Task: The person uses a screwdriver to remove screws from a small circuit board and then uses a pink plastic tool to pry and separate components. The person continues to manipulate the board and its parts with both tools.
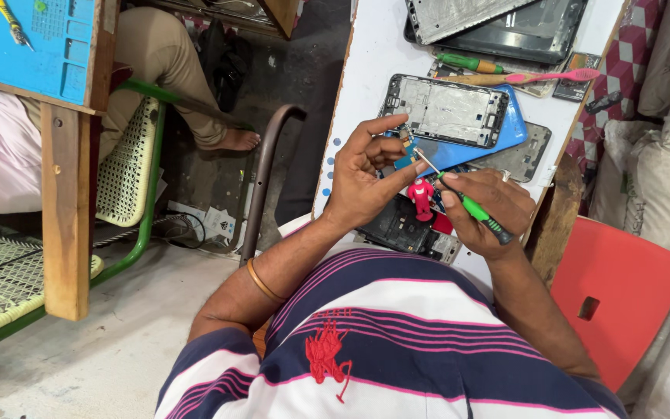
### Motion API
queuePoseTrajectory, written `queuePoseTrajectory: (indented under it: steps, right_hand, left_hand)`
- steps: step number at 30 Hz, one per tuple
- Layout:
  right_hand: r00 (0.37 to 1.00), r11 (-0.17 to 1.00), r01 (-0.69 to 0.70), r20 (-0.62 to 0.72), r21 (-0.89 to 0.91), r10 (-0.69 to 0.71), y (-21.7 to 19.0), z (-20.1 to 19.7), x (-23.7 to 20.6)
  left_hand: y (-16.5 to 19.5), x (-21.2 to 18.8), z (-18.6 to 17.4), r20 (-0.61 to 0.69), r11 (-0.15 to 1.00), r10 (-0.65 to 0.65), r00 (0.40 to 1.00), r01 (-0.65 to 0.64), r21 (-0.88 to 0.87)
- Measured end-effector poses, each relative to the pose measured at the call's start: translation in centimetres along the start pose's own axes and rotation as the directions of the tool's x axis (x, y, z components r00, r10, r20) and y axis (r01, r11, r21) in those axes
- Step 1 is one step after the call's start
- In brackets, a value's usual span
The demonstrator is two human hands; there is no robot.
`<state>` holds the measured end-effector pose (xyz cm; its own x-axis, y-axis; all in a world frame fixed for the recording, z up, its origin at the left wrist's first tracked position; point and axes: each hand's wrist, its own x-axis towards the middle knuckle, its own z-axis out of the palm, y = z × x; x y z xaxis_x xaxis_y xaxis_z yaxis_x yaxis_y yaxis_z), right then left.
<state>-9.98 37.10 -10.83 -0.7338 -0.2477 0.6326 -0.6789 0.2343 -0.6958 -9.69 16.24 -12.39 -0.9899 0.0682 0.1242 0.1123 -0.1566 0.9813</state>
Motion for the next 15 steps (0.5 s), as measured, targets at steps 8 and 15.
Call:
queuePoseTrajectory:
  steps: [8,15]
  right_hand:
    - [1.000,0.998,0.003,0.021,-0.055,-0.002,-0.1,-0.7,-0.4]
    - [0.999,0.997,0.008,0.032,-0.078,-0.005,-0.2,-2.0,-1.0]
  left_hand:
    - [-0.4,-0.2,0.6,-0.004,0.998,-0.022,1.000,0.022,-0.063]
    - [-0.9,-0.3,2.4,-0.039,0.973,-0.117,0.992,0.107,-0.204]
